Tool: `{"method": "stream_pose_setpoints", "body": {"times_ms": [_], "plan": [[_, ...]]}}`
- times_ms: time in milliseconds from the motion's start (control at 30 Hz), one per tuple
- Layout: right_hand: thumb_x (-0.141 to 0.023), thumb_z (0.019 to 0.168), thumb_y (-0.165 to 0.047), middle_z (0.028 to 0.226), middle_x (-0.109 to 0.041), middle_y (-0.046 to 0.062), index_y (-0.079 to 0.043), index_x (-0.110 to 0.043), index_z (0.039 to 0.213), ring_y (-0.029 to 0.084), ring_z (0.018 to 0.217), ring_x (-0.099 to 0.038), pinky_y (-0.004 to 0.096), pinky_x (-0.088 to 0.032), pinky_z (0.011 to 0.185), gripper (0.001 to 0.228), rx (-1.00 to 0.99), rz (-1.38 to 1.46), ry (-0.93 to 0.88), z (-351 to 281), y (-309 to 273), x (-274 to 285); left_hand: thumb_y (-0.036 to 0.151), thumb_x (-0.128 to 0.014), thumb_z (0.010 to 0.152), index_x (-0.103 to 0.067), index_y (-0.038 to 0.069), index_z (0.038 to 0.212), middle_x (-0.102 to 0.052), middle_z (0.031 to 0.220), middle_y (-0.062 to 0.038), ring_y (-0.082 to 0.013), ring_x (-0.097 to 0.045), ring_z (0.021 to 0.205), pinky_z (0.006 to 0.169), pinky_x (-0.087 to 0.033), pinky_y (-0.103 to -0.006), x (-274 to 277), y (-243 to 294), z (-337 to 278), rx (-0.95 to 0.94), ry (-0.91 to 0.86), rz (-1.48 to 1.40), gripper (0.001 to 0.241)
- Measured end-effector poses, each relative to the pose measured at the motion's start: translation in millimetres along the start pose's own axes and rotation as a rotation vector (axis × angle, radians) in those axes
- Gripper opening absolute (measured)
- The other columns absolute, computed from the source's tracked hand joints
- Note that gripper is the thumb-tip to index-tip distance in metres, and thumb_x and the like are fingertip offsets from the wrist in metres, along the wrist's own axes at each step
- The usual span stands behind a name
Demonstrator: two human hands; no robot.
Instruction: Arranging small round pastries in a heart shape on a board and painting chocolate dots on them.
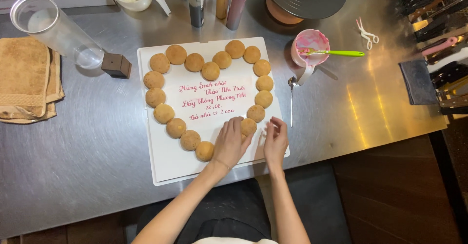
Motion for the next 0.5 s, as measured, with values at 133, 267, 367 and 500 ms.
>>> {"method": "stream_pose_setpoints", "body": {"times_ms": [133,267,367,500], "plan": [[-0.059,0.102,-0.019,0.117,-0.070,0.012,-0.002,-0.058,0.129,0.022,0.101,-0.071,0.036,-0.060,0.083,0.032,-0.017,0.050,0.002,60,8,1,0.016,-0.069,0.095,-0.055,0.001,0.122,-0.062,0.117,-0.019,-0.0346,-0.061,0.111,0.096,-0.052,-0.0433,-20,-17,53,0.125,-0.082,-0.267,0.034],[-0.066,0.100,-0.018,0.118,-0.069,0.015,-0.003,-0.059,0.130,0.026,0.105,-0.068,0.038,-0.057,0.087,0.035,0.168,-0.140,0.004,119,-1,-10,0.006,-0.068,0.092,-0.056,0.003,0.122,-0.061,0.116,-0.016,-0.0368,-0.058,0.112,0.096,-0.051,-0.0446,-26,-23,122,-0.055,0.022,-0.166,0.033],[-0.074,0.093,-0.020,0.122,-0.063,0.020,-0.002,-0.052,0.136,0.031,0.106,-0.063,0.042,-0.052,0.091,0.052,0.234,-0.226,-0.049,153,-17,-28,-0.002,-0.068,0.081,-0.058,0.005,0.121,-0.060,0.118,-0.015,-0.0364,-0.057,0.115,0.099,-0.049,-0.0439,-11,-27,171,-0.171,0.055,-0.040,0.041],[-0.081,0.086,-0.022,0.124,-0.059,0.023,-0.002,-0.047,0.141,0.036,0.110,-0.058,0.046,-0.048,0.097,0.068,0.290,-0.302,-0.075,174,-21,-60,-0.004,-0.068,0.077,-0.059,0.006,0.119,-0.060,0.120,-0.015,-0.0347,-0.056,0.118,0.103,-0.044,-0.0447,-44,-69,232,-0.249,-0.101,0.150,0.044]]}}
Point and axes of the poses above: each hand's wrist, its own z-axis towards the middle knuckle, its own x-axis out of the back of the hand, y = z × x, the point moved 3 cm from there along z, towards the middle knuckle
